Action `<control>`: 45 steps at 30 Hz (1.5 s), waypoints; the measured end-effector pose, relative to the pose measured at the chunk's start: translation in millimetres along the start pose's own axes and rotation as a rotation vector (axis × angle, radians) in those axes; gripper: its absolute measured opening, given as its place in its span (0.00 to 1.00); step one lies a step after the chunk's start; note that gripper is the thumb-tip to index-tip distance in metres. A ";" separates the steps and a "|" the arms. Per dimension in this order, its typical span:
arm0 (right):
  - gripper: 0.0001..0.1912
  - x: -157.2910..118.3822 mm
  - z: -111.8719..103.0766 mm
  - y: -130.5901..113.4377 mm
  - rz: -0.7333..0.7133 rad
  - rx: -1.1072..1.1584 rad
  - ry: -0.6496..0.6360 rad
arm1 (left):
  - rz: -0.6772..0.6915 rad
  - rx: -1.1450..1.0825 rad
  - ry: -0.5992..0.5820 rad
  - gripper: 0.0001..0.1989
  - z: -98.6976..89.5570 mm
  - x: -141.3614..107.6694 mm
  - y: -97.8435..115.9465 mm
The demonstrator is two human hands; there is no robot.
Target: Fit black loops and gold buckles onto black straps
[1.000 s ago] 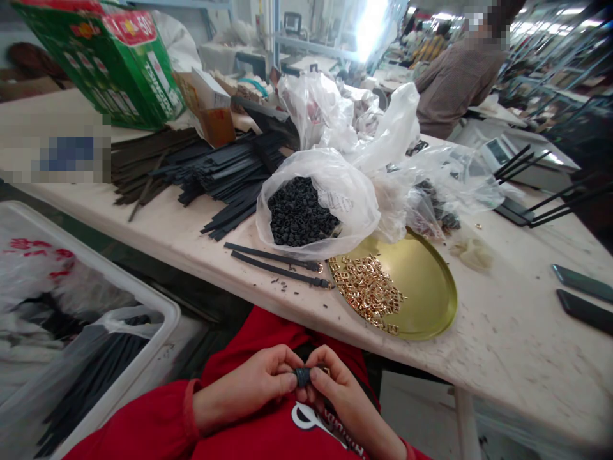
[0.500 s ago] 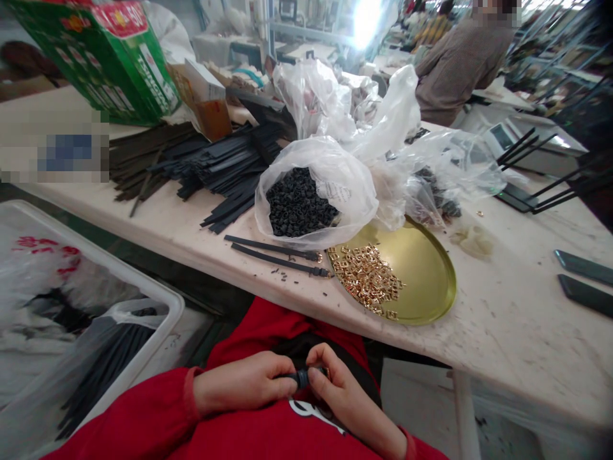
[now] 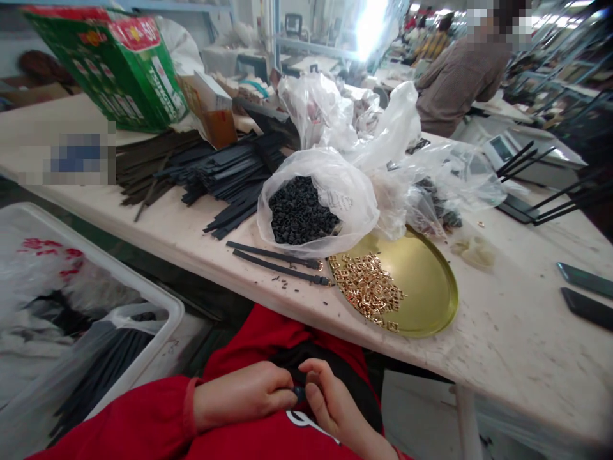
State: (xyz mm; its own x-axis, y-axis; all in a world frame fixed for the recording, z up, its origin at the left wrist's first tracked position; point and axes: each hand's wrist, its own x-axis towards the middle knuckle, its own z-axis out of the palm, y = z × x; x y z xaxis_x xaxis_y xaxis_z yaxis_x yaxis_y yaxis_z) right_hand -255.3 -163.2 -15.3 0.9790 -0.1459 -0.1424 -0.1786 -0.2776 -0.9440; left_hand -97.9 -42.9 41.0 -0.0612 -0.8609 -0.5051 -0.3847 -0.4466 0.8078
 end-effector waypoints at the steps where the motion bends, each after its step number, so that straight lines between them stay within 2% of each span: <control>1: 0.11 1.4 -0.2 0.3 -0.014 -0.016 -0.001 | 0.009 -0.012 0.014 0.11 0.9 1.9 -0.2; 5: 0.11 5.8 0.0 -2.4 -0.051 -0.017 -0.024 | 0.042 0.000 0.065 0.13 7.0 11.2 1.8; 8: 0.12 16.3 -2.6 -8.4 -0.015 0.016 0.012 | 0.071 0.091 0.079 0.16 -4.9 13.9 4.1; 10: 0.13 33.3 -11.3 -12.8 0.043 -0.007 0.110 | 0.079 0.177 0.176 0.15 -27.3 16.8 3.2; 13: 0.13 75.2 -36.7 -16.6 0.057 -0.212 0.299 | 0.015 0.399 0.491 0.12 -73.6 31.6 -1.5; 15: 0.12 108.0 -56.3 -16.2 0.018 -0.428 0.389 | 0.018 0.564 0.642 0.10 -102.3 48.7 -5.2; 19: 0.09 157.3 -79.9 -6.6 -0.050 -0.887 0.471 | 0.047 0.695 0.721 0.07 -140.2 80.1 -18.2; 22: 0.11 168.2 -82.3 7.9 -0.168 -1.036 0.551 | -0.009 0.718 0.805 0.10 -166.8 79.9 -37.2; 25: 0.16 164.7 -81.1 19.0 -0.300 -1.044 0.645 | -0.181 0.682 0.972 0.13 -204.5 61.8 -61.3; 28: 0.15 158.0 -81.1 21.5 -0.350 -1.037 0.631 | -0.345 0.610 1.090 0.09 -238.0 46.3 -81.5; 30: 0.13 152.4 -82.1 19.9 -0.373 -1.024 0.606 | -0.388 0.555 1.116 0.06 -247.6 40.9 -87.8; 34: 0.11 135.2 -80.3 8.9 -0.397 -0.928 0.622 | -0.366 0.409 1.138 0.07 -239.1 28.7 -80.1; 37: 0.09 121.0 -69.9 -9.4 -0.328 -0.710 0.533 | -0.301 0.231 1.084 0.12 -214.5 14.5 -58.1; 39: 0.12 114.6 -59.4 -24.2 -0.205 -0.475 0.412 | -0.234 0.103 0.980 0.15 -184.1 7.3 -37.2; 41: 0.16 112.0 -48.6 -37.2 -0.073 -0.200 0.286 | -0.146 -0.018 0.835 0.15 -140.4 4.6 -15.9; 42: 0.19 111.9 -43.9 -41.9 -0.024 -0.064 0.223 | -0.096 -0.091 0.748 0.15 -115.3 4.7 -6.9; 44: 0.22 112.3 -36.8 -47.1 0.037 0.153 0.115 | 0.033 -0.420 0.512 0.16 -66.1 6.3 4.3; 45: 0.20 112.1 -34.3 -47.9 0.053 0.218 0.078 | 0.062 -0.459 0.425 0.15 -45.5 7.2 5.9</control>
State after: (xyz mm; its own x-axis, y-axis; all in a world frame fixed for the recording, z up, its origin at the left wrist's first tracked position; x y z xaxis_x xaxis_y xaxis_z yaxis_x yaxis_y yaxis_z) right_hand -140.4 -198.9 24.1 0.9567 -0.2301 -0.1781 -0.1959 -0.0567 -0.9790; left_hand -58.7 -62.8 55.9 0.3371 -0.8681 -0.3644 0.0486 -0.3705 0.9275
